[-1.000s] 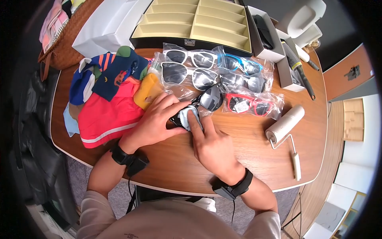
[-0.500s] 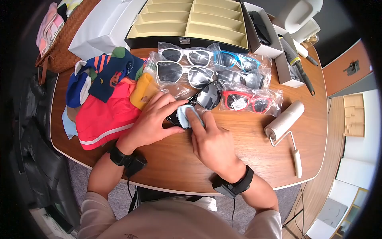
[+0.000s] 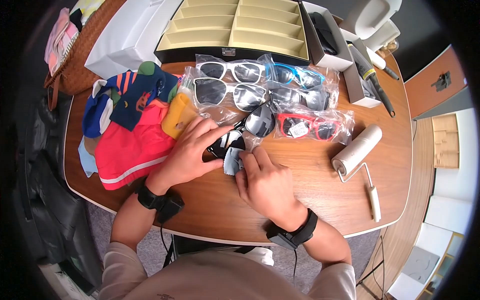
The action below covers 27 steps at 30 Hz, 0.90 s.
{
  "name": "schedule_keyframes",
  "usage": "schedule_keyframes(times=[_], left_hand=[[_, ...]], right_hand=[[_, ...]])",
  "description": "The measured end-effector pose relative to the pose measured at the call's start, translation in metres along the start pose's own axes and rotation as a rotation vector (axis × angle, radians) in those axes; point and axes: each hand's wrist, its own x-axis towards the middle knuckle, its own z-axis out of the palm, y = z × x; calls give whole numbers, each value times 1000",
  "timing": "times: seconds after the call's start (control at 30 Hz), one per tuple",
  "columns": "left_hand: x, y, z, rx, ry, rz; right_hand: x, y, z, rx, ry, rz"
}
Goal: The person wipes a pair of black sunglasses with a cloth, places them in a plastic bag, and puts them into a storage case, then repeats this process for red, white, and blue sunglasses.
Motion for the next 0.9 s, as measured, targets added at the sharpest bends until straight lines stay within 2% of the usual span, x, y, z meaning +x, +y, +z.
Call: schedule_keyframes(times=[0.47,0.57,0.67,0.77,0.9], left_hand=[[1,1,-1,20,-11,7],[1,2,-1,16,2,10],[0,0,0,20,-1,2],[0,0,-2,31,-16,20],[0,1,-3,11,-49,29]], right_hand=[[-3,-2,-4,-36,9,9],[-2,-4,-3,55,3,-104],[-1,-2,-1,123,1,-108],[-2,8,2,251,-84,-10],[0,15,6,304,-86,-17]])
